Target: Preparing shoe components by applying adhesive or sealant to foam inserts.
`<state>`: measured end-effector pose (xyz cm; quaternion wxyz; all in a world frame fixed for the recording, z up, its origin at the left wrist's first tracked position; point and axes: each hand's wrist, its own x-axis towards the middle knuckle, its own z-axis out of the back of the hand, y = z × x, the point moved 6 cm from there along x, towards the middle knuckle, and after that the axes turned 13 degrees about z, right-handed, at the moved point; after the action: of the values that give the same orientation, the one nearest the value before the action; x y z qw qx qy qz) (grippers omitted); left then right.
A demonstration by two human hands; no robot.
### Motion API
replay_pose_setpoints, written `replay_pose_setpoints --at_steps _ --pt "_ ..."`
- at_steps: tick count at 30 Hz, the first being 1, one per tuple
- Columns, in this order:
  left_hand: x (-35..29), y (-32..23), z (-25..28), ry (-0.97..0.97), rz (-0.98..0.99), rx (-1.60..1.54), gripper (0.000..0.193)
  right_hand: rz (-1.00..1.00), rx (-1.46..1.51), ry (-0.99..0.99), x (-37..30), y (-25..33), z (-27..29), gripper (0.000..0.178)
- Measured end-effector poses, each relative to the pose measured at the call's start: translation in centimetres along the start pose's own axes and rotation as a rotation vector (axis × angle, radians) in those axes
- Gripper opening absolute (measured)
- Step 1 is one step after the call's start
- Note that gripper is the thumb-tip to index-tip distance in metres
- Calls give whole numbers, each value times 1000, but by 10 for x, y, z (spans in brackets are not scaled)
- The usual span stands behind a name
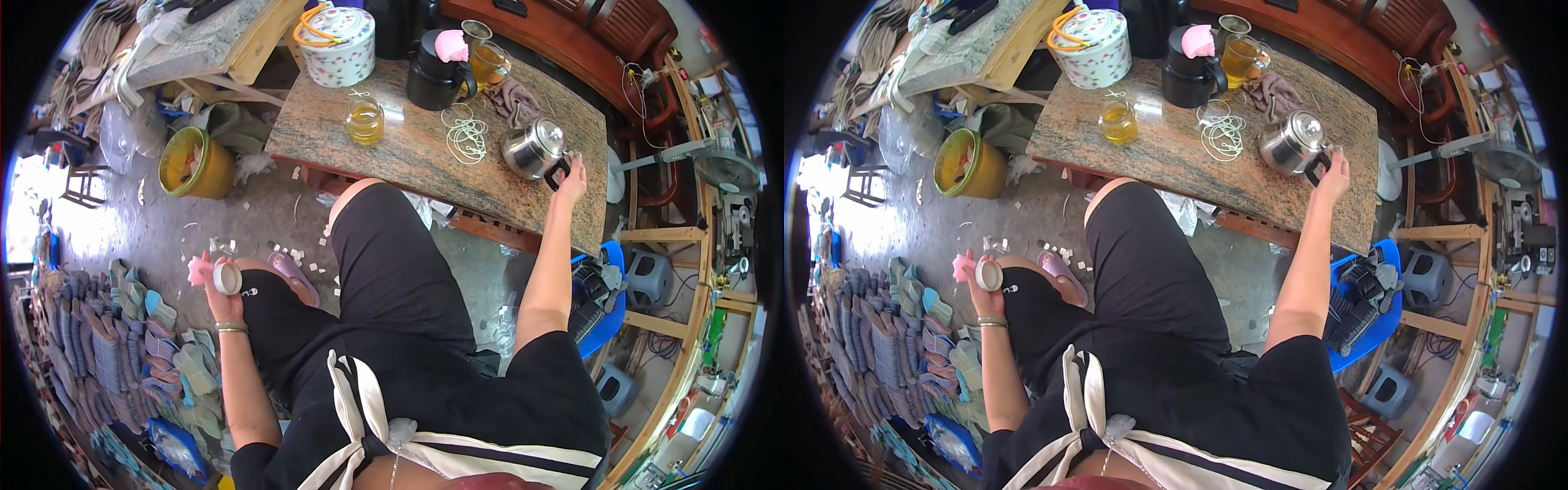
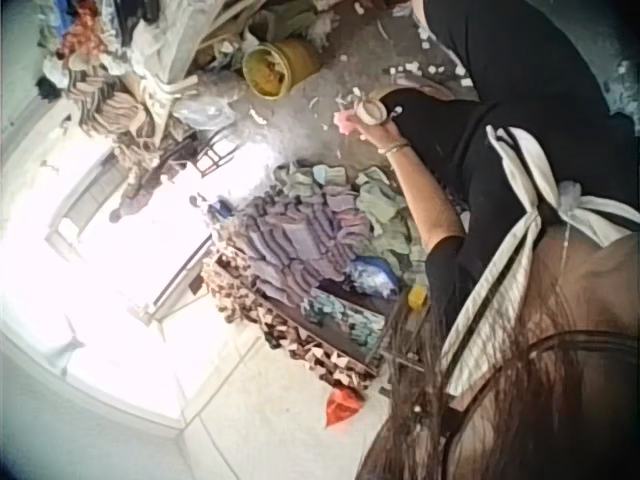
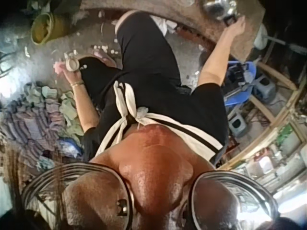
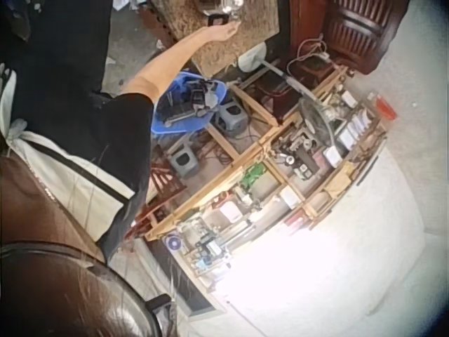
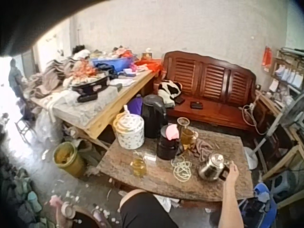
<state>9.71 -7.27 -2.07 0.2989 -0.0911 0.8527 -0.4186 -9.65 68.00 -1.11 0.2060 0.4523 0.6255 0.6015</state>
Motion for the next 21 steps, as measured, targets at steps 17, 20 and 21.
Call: replay_pose_setpoints --at_steps 17,20,21 --pt "-1 0 6 45 1 -80 62 -36 -94 508 -66 113 -85 9" --pt "-6 -5 13 67 -24 -97 62 -6 22 527 -86 127 -128 15" --pt "-8 -6 16 65 -28 -104 62 -28 59 494 -91 128 -136 15"
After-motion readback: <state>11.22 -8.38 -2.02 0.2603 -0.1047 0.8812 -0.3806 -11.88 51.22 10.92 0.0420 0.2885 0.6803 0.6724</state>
